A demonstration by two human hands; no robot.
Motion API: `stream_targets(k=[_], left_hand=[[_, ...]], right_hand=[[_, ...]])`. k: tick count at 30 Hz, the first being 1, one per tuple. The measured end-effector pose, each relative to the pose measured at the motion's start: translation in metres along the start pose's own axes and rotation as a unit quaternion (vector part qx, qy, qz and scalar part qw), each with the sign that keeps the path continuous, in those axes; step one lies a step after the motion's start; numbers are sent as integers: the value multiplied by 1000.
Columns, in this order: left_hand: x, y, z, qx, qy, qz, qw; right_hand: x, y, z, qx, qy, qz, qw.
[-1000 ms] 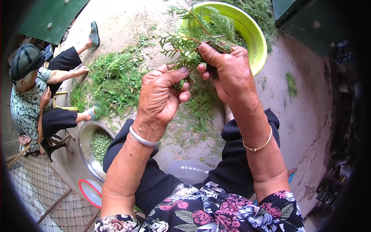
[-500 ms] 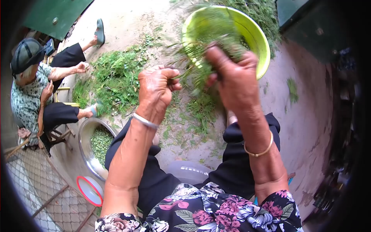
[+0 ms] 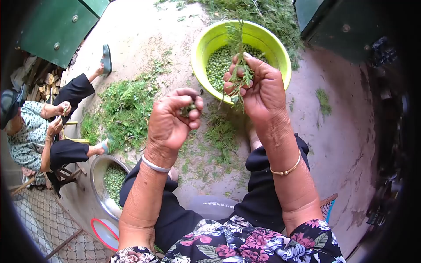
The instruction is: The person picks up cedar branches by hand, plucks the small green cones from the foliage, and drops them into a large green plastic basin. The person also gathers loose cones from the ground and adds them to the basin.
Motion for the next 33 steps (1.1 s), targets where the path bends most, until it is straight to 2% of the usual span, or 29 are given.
stream_targets(k=[2,4,9,13,16,18,19,20,23,25,26,28,29,30,32,33], left_hand=[[-25,-9,-1,-4,34,27,999],[-43,-15,1,-16,52,57,997],[-48,-15,11,-1,84,42,996],[-46,-15,12,1,105,38,994],[-43,-20,8,-12,118,37,992],[-65,-34,-3,-63,238,111,963],[-78,-45,-7,-92,251,142,953],[-78,-44,-6,-90,250,143,953],[-32,-18,-3,-32,79,25,996],[17,4,8,3,4,-50,999],[40,15,19,26,-37,-79,996],[60,33,34,33,-37,-92,995],[67,40,40,39,-42,-109,992],[60,47,44,44,-32,-102,993],[30,56,18,-132,124,-31,983],[55,99,43,-38,-53,29,997]], right_hand=[[12,-4,8,47,-76,-89,992],[11,-2,6,46,-76,-66,994],[7,-8,16,114,-234,-76,962],[6,-9,13,116,-289,-81,947],[9,-12,10,100,-251,-114,956],[23,-1,21,119,-233,-128,957],[29,1,29,138,-214,-143,956],[37,0,34,135,-211,-171,953],[17,-12,40,167,-221,-171,945],[7,-15,44,196,-347,-136,907],[10,-16,42,201,-344,-138,907],[0,-15,37,235,-472,-104,843],[-8,-18,31,239,-489,-82,835],[-15,-20,25,243,-506,-62,825],[-28,-23,21,284,-558,-23,779],[-29,-25,20,284,-587,-22,758]])
Point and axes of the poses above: each hand's wrist, its own y-axis towards the middle knuckle, its own x-axis out of the back of the hand, z = x × y, the point moved 10 cm from there along y, towards the middle knuckle, and after that the axes turned 5 degrees about x, right-handed, at the moved point
